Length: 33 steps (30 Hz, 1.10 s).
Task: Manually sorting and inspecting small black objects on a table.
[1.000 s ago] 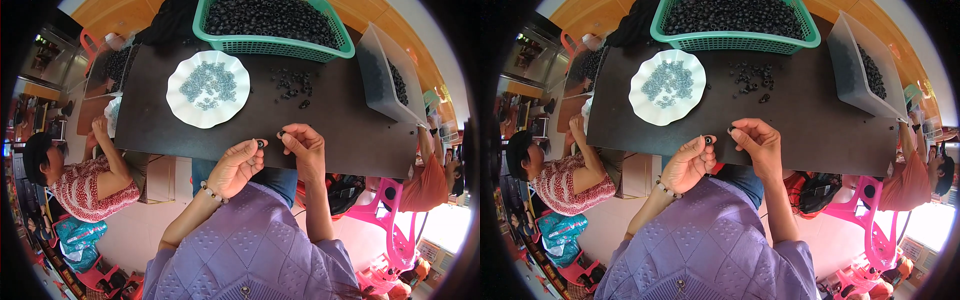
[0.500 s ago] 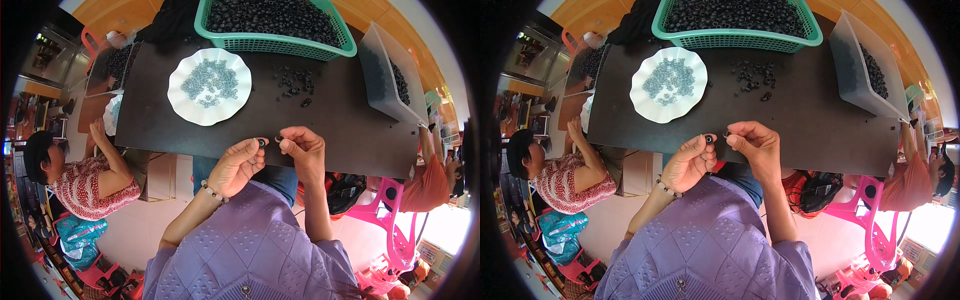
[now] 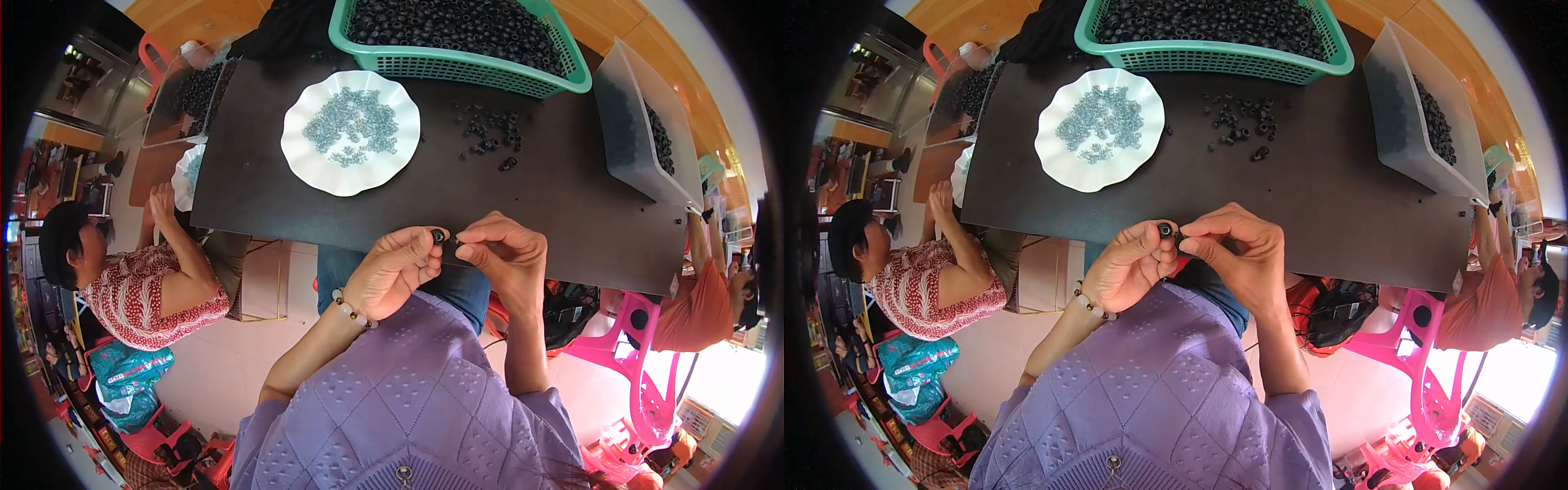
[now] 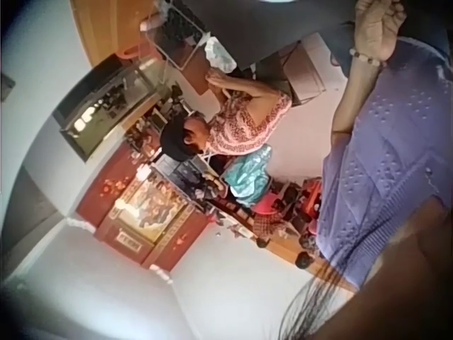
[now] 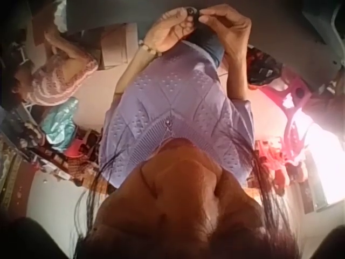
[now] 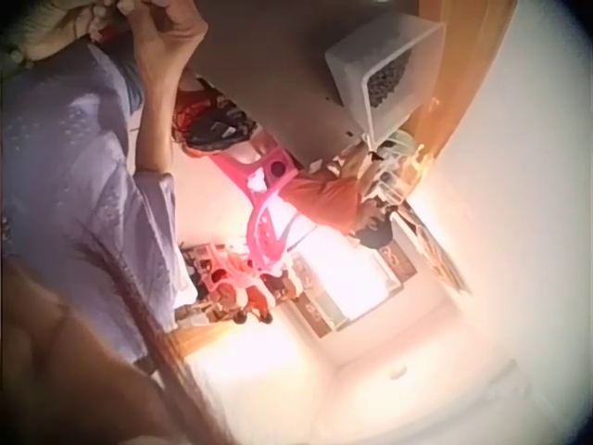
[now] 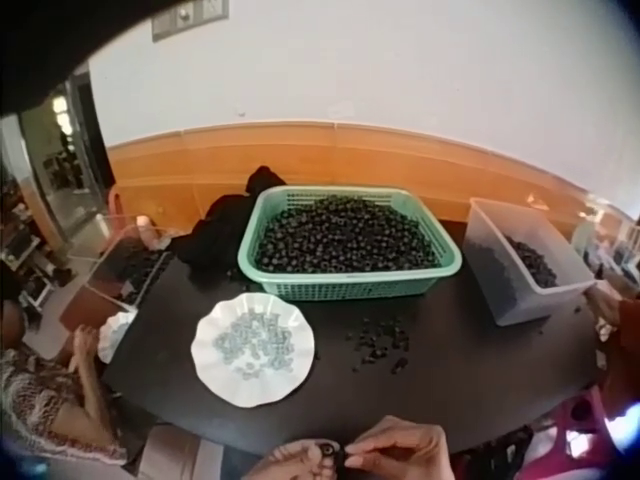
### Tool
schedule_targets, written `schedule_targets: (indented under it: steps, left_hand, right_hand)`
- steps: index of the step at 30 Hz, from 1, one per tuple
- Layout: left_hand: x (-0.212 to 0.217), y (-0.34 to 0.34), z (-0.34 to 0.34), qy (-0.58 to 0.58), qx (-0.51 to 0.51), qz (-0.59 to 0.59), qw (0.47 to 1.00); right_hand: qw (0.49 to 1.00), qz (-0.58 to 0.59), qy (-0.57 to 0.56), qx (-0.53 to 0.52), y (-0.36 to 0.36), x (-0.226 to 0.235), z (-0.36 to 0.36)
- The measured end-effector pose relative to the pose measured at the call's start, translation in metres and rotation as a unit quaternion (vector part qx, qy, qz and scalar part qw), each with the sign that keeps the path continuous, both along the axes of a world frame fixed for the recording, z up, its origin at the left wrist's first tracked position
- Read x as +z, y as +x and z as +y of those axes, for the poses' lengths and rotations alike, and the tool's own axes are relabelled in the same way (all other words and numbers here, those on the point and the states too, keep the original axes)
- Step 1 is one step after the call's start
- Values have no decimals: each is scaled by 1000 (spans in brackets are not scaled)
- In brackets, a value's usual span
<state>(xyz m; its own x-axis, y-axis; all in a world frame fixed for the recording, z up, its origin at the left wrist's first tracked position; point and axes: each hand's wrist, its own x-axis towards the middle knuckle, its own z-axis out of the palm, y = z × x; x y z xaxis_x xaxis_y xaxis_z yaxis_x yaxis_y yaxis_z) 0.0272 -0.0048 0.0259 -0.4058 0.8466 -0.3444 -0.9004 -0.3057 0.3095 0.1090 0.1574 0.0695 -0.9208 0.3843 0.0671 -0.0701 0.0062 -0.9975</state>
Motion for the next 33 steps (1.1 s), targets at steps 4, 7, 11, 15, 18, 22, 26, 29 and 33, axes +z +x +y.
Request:
schedule_targets:
  steps: [4, 7, 11, 15, 18, 22, 26, 29, 33]
  left_hand:
    - [-1, 2, 0, 7, 2, -12, 1000]
    - [-2, 2, -1, 14, 2, -6, 1000]
    - [-5, 3, -3, -1, 3, 9, 1000]
    - [-5, 4, -4, -4, 5, 35, 999]
    - [-5, 4, -5, -11, 5, 48, 999]
    - [-4, 5, -5, -37, 7, 85, 996]
    - [-5, 6, -5, -28, 10, 82, 996]
    - [-5, 7, -5, -32, 9, 77, 996]
    - [-5, 8, -5, -28, 7, 85, 996]
  right_hand:
    - [998, -15, 65, 8, 0, 11, 0]
    - [995, -37, 98, 4, -1, 14, -3]
    - [992, -40, 118, 4, -1, 16, -3]
    - [988, -35, 149, 13, -1, 16, -3]
    - [983, -46, 176, 21, 0, 18, -2]
    - [982, -34, 184, 23, 1, 19, -2]
    - [981, -45, 186, 16, 2, 20, -5]
    - [980, -44, 193, 16, 2, 20, -5]
    - [981, -38, 188, 19, 3, 19, -5]
